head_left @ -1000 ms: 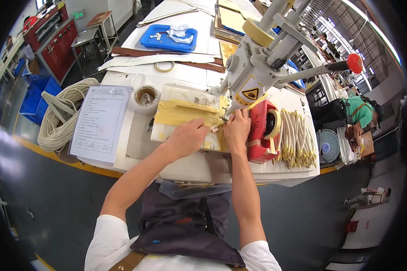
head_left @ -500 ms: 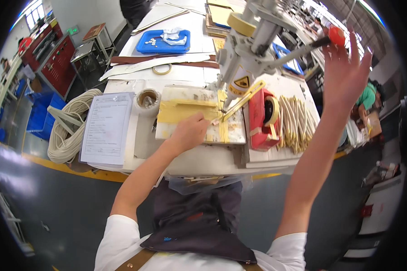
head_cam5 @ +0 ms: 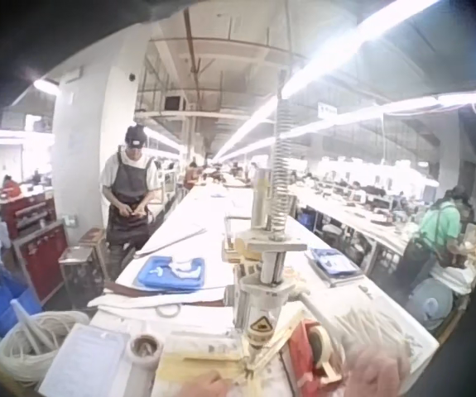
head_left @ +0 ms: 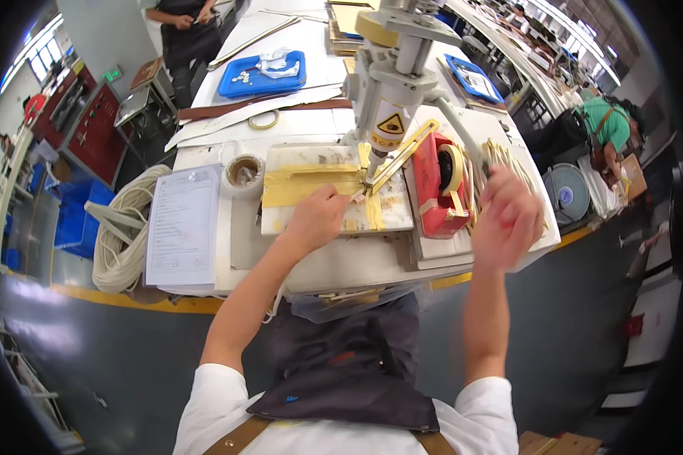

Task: The person repeatedly picks a white cable and a yellow plastic piece, inserts the plastic piece into the cable end, and uses a press machine to crimp it. The finished cable is placed on a stack on the table. This cycle is repeated continuously throughout the clip.

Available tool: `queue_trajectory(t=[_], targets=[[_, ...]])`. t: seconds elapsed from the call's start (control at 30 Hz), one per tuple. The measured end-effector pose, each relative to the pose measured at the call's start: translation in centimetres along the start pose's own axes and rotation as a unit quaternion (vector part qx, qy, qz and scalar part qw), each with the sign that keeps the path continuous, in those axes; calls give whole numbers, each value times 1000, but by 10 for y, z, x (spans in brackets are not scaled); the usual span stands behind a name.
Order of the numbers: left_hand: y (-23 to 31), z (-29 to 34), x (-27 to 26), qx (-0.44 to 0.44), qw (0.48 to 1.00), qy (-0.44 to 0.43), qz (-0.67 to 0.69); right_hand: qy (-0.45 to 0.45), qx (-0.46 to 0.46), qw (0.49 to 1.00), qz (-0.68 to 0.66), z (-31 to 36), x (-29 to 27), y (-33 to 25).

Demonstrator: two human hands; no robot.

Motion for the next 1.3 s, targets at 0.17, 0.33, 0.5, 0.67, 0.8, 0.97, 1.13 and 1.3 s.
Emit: queue_trajectory(t=[0.17,0.33,0.5,0.67,0.8,0.97,1.13,1.3], targets=[[-6,-1,-1,-27,999,17,13,83,162,978,-97,-120,2,46],[-9,-2,-5,-80,997,2,10,80,228,969,-52,-166,9,95],[-4,-5,-12,-147,985,49,75,64,166,984,28,-130,0,93],[-13,-4,-10,-180,976,52,108,-288,168,878,344,27,34,53],[-5,-8,-9,-163,981,43,99,-335,313,832,312,118,39,76],[-13,-3,-7,-173,980,49,90,-359,347,808,313,146,55,109],[-15,-4,-6,-162,981,58,85,-388,298,809,325,147,58,124],[-17,-3,-6,-162,981,61,88,-360,296,825,320,142,58,122]])
Point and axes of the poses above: each hand's wrist, its own z-axis away from the middle knuckle, its own x-axis out of the palm, y = z × x, the point moved 3 cm from there along -z, towards the middle knuckle, and after that the axes turned 12 degrees about -x, right-handed, at the moved point
